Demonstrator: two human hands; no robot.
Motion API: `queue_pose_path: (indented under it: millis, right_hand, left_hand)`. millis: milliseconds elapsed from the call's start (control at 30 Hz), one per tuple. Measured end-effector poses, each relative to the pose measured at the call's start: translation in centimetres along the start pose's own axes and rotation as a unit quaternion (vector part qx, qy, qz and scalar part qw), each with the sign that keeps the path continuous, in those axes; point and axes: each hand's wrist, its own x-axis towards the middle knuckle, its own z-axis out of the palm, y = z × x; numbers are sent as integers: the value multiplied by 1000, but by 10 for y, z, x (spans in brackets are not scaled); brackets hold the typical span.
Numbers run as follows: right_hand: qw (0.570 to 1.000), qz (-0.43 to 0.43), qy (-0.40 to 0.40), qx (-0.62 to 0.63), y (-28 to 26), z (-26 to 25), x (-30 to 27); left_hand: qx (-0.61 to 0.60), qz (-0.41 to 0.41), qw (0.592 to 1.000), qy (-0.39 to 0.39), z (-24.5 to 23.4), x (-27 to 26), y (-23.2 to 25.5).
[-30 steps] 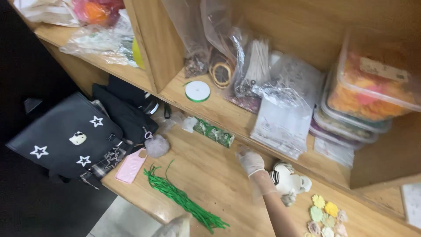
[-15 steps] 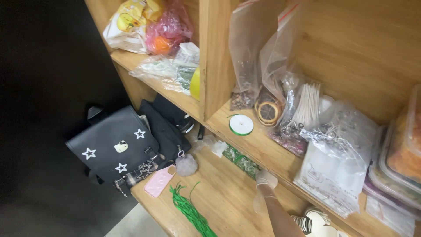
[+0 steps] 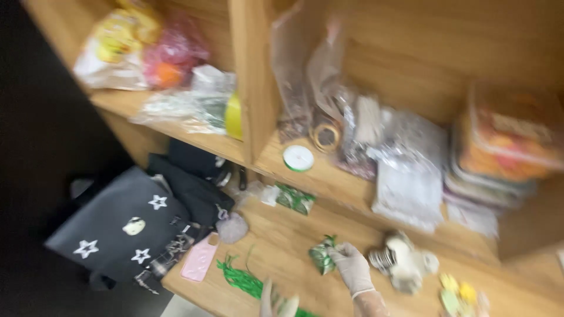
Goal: The person puts decorative wax items into small plastic bags, seals the bags with green twist ties, and places the packaged items into paper holders.
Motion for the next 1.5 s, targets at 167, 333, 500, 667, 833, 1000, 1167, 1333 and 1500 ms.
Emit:
queue_pose_path:
  millis: [167, 333, 500, 667, 833, 1000, 1167, 1333, 1500]
  right_hand:
    - [960, 45, -74, 267, -81, -34, -125]
    - [964, 33, -39, 261, -158, -58, -213]
    - [951, 25, -12, 308, -185, -70, -257]
    - [959, 7, 31, 282, -198, -71, -264]
    - [960, 14, 113, 257, -235, -64, -272]
    - [975, -40, 217, 35, -255, -73, -282]
    - [982, 18, 178, 54, -210, -82, -268]
    - [934, 56, 239, 260, -192, -116, -246]
    - [921, 44, 259, 287, -137, -158, -191]
  left_hand:
    - [-122, -60, 967, -214, 16, -49, 170]
    - [-308, -7, 883, -353, 22, -108, 282]
    - [-281, -20, 870, -405, -5, -125, 314]
    - [-238, -57, 875, -418, -20, -128, 328]
    - [-351, -99, 796, -482, -28, -114, 286]
    - [-588, -346, 556, -475, -20, -76, 235]
    - [-442, -250, 700, -501, -8, -102, 269]
    - [-163, -74, 893, -413, 4, -110, 274]
    - [-185, -198, 911, -312, 36, -126, 276]
